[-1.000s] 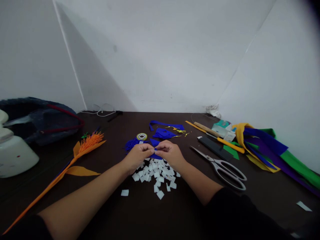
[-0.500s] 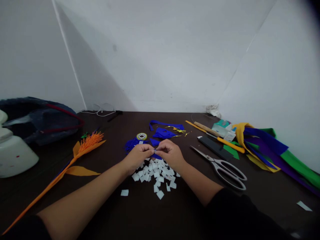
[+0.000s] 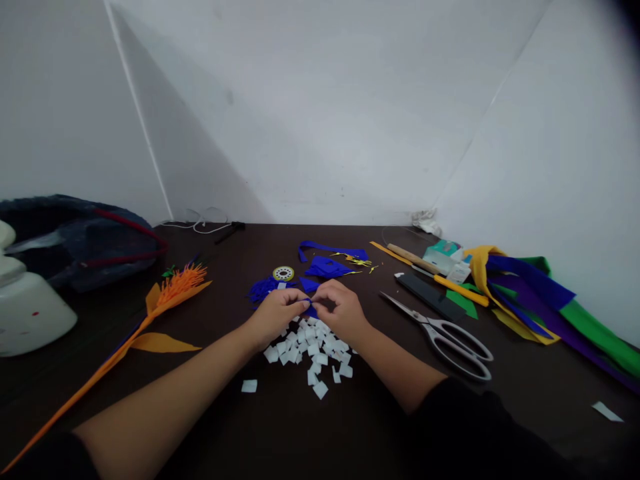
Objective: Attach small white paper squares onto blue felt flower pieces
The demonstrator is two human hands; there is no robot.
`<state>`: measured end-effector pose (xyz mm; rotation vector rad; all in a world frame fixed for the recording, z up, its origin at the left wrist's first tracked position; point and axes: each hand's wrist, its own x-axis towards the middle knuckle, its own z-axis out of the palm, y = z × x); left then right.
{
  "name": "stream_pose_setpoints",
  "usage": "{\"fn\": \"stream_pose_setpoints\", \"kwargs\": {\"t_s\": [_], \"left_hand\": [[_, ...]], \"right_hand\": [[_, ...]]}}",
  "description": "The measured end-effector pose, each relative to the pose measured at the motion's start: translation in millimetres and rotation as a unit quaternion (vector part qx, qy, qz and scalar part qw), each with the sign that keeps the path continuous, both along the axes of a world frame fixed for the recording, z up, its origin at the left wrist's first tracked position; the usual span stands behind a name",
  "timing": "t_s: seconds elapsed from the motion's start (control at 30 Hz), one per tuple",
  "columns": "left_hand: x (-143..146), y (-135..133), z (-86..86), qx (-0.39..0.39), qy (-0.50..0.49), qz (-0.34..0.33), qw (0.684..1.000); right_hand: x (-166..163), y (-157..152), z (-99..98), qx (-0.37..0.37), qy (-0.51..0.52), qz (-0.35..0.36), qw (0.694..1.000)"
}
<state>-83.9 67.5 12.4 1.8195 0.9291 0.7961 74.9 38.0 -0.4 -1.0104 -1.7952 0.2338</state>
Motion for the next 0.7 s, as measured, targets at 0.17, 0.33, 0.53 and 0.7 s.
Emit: {"fn": "stream_pose_setpoints", "kwargs": {"t_s": [0.17,0.33,0.53,0.7], "left_hand": [[0.9,-1.8,1.3,-0.038,-0.034,-0.016,0.999],[0.9,-1.0,0.1,-0.033,-0.029,-0.012,0.999],[0.3,1.2,-0.8,0.005,-0.008,0.005,1.000],[1.2,-0.3,1.2,0.011,-0.010,0.017,1.000]], "right_hand": [[0.6,0.1,-0.4,0.014,-0.003,0.002,1.000],[0.6,0.0,-1.0,0.013,-0.002,-0.002,1.000],[0.6,-1.2,1.6,0.004,0.009,0.018,1.000],[0.7,0.3,3.6,-0.017,0.036,0.018,0.999]]}}
